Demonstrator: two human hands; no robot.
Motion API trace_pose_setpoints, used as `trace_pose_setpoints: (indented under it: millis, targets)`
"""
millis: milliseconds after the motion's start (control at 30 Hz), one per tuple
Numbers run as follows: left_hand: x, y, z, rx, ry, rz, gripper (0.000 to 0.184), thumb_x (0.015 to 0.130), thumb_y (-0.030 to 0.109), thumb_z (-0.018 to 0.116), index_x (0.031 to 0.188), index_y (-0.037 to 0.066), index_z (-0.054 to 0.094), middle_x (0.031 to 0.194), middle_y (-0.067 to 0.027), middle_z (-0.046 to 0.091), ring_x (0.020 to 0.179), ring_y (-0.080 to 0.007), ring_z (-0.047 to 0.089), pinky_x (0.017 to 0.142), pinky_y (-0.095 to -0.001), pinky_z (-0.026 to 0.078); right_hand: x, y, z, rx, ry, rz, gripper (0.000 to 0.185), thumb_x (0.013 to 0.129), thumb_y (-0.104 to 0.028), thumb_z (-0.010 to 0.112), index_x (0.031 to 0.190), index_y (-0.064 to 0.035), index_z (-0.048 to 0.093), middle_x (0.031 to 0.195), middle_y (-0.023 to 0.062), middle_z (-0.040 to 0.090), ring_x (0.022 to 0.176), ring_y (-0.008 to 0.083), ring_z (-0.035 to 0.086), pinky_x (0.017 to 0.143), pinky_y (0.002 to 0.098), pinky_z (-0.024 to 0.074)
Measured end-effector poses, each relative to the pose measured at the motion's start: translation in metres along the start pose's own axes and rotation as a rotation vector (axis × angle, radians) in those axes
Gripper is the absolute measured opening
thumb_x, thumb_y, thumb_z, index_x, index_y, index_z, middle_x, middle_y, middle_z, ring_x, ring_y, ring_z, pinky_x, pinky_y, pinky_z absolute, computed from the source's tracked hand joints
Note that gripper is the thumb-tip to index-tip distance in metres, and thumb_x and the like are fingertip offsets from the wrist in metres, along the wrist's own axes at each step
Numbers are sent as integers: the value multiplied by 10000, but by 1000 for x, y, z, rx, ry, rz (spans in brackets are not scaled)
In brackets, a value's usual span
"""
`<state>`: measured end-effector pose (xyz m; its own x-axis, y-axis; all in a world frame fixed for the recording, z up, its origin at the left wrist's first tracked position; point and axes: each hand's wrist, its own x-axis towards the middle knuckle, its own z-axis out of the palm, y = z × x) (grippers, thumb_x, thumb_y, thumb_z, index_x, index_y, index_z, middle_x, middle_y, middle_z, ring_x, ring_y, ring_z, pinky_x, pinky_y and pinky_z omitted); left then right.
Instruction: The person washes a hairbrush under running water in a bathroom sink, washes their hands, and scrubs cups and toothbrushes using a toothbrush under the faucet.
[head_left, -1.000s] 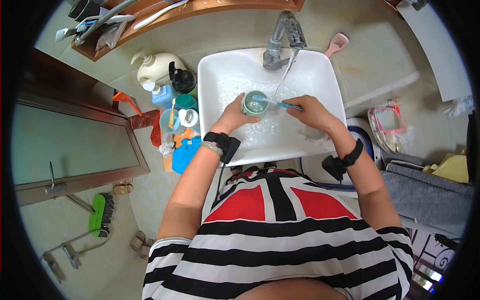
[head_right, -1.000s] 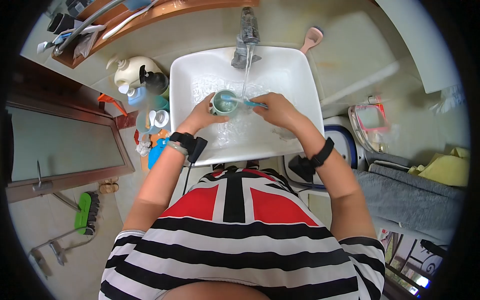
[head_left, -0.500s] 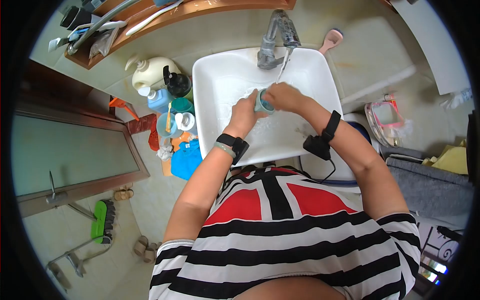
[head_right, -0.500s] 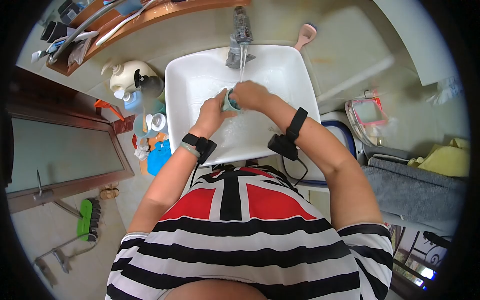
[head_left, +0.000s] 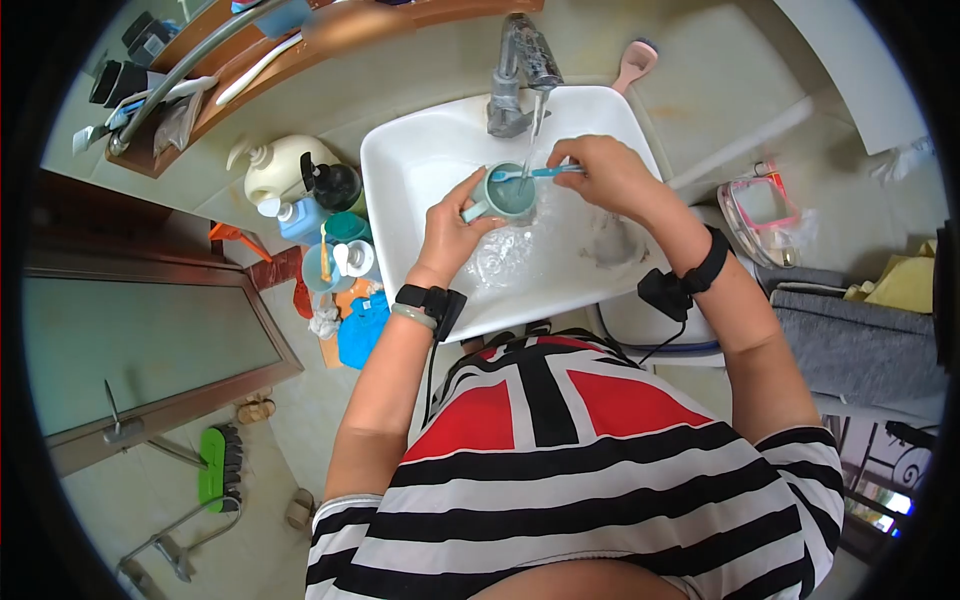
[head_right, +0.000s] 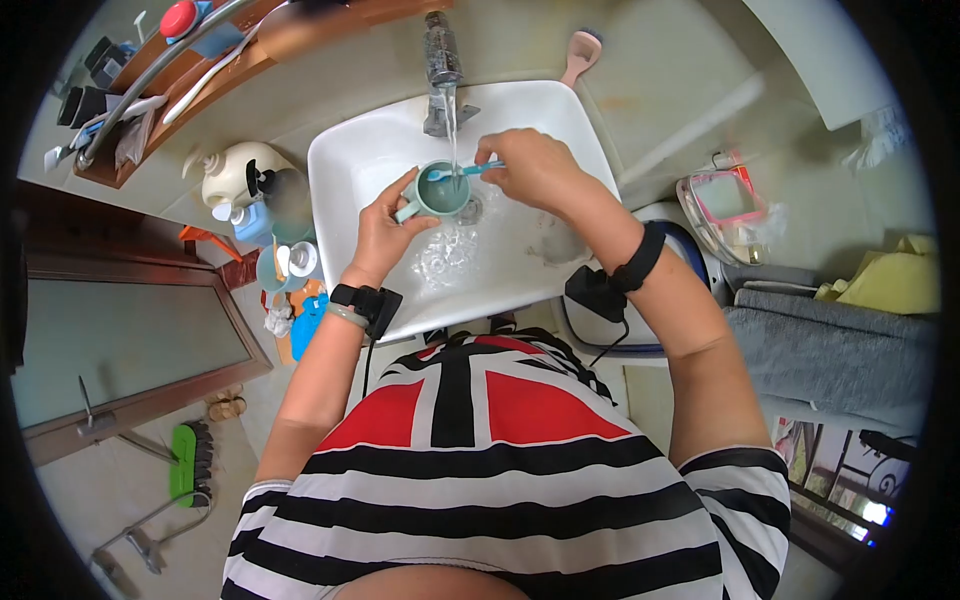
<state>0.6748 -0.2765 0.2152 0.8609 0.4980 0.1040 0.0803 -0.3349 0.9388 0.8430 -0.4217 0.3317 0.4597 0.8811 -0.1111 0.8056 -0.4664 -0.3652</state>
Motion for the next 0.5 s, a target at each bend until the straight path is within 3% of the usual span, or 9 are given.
trace_pose_setpoints:
  millis: [200,300,367,500]
  targets:
    - [3,-3,8,-118,78,67,703,662,24,798,1302,42,509,668,48,451,627,-44,439,625,-192,421,-33,0,-35,0,108,-12,149,824,-182,605,918,-78,656,789,124,663,779,295,635,674,395,485]
    - [4,-7,8,-114,88,-19,686,681,62,797,1297,8,500,687,49,464,607,-33,419,594,-184,403,-52,2,-52,123,92,70,181,870,-194,548,907,-45,644,711,123,641,704,277,624,639,378,470]
    - [9,-15,11,-55,39,-226,690,686,151,810,1279,-18,500,785,-10,595,674,-83,521,666,-228,469,-58,11,-55,253,54,105,238,920,-195,489,892,-3,626,645,113,606,603,228,587,596,351,449]
    - [7,-32,26,-333,71,-234,710,705,233,811,1271,-47,486,961,-87,634,836,-125,589,736,-251,497,-59,34,-30,412,20,35,277,951,-203,449,893,4,625,629,83,609,583,161,557,590,340,448]
